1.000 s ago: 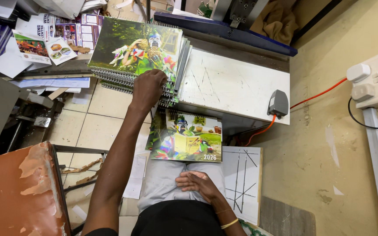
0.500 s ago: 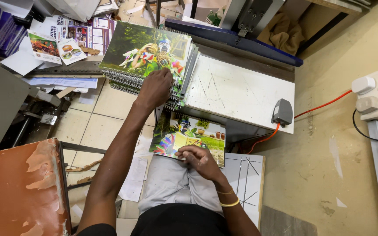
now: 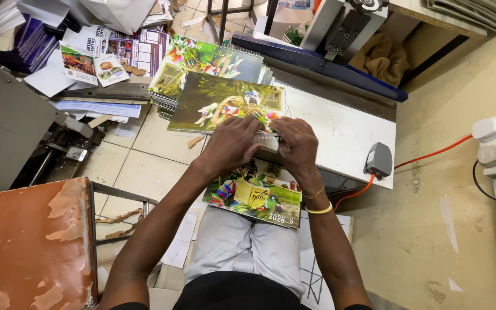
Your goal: The person binds spiral calendars using a binding machine. They place a calendar into the machine, press the handle down to secure the spiral binding, and then remove the finished calendar. This process is repeated for multiple calendars.
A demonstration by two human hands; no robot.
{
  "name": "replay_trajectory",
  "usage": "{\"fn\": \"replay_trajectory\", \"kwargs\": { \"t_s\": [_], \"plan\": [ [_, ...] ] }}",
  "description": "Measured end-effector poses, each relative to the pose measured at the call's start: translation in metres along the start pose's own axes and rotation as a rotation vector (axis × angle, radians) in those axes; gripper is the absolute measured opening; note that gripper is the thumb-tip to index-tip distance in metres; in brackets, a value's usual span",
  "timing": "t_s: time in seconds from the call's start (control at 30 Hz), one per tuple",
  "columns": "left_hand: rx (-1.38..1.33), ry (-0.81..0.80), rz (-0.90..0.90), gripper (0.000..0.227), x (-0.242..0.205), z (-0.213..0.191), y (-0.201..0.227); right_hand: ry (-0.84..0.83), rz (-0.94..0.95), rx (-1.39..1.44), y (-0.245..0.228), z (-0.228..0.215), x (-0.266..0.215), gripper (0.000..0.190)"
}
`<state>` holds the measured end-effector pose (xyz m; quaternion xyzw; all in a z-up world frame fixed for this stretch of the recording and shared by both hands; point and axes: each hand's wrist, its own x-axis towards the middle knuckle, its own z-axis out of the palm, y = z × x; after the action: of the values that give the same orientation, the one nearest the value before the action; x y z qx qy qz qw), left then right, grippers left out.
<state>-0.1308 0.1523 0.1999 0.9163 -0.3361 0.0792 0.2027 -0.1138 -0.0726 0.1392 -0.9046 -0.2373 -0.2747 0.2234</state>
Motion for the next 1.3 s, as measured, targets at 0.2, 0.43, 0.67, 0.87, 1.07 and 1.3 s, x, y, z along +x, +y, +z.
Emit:
{"fn": "replay_trajectory", "kwargs": {
  "t_s": [0.2, 0.43, 0.67, 0.87, 1.07, 1.3],
  "plan": [
    [0.395, 0.507, 0.15, 0.016, 0.014, 0.024, -0.041, 0.217, 0.078, 0.204, 0.026, -0.096, -0.007, 0.023],
    [0.21, 0.632, 0.22, 0.011, 0.138, 0.04, 0.004, 0.204, 0.258, 0.13, 0.11, -0.183, -0.022, 0.016],
    [-0.176, 0.372, 0.22, 0.008, 0.162, 0.075, 0.027, 0.065, 0.382, 0.217, 0.121, -0.196, -0.041, 0.016],
    [-0.252, 0.287, 0.16, 0.009, 0.162, 0.063, 0.031, 0.039, 0.283, 0.165, 0.109, -0.187, -0.027, 0.013],
    [-0.313, 0.184, 0.214, 0.012, 0.153, 0.045, 0.029, 0.053, 0.219, 0.039, 0.11, -0.175, -0.025, 0.01],
    [-0.305, 0.113, 0.199, 0.012, 0.143, 0.044, 0.032, 0.068, 0.073, -0.154, 0.104, -0.169, -0.037, 0.013]
  ]
}}
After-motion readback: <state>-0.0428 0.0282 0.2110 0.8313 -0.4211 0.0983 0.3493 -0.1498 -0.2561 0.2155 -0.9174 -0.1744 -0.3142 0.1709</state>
